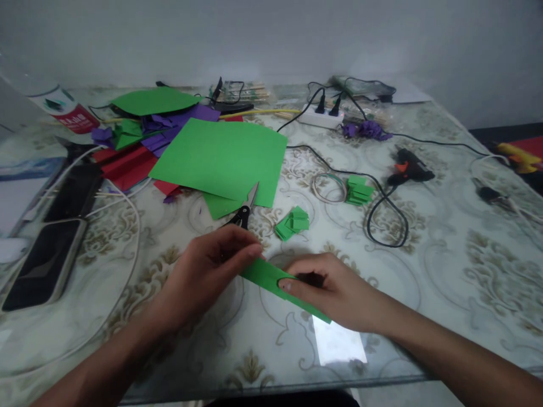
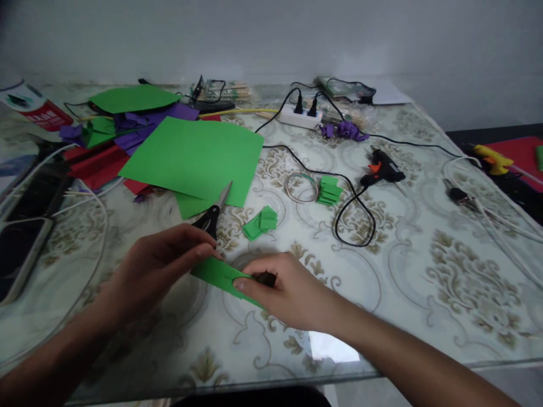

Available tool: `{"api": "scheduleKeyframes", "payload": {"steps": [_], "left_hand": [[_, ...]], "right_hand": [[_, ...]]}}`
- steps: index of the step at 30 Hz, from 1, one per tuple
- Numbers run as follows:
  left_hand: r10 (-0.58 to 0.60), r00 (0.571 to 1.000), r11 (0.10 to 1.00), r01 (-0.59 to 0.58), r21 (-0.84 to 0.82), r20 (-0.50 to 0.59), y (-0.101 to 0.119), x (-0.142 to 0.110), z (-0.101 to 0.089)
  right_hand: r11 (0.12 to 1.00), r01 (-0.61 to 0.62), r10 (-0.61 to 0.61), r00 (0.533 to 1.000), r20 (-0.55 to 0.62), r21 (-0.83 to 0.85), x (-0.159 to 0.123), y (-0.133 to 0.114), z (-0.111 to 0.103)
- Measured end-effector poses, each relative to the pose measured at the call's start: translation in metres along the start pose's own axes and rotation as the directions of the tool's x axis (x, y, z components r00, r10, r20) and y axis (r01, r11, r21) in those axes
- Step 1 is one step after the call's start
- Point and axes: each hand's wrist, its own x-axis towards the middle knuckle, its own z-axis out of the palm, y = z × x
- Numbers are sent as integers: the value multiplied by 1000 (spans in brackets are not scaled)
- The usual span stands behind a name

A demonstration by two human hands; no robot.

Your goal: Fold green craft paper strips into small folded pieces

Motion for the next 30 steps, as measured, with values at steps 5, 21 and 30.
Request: {"api": "scheduleKeyframes", "payload": {"steps": [5,21,30], "left_hand": [[-23,992,986,43,-158,123,2,-4,6],[0,996,985,16,-171,93,-9,-9,24],[67,992,962,-35,-271,110,-1,-11,24]], "right_hand": [[966,37,-2,991,-137,258,4,-1,2],[887,87,26,971,-236,453,7,-1,9],[878,178,-50,958,-283,444,5,-2,7]]}}
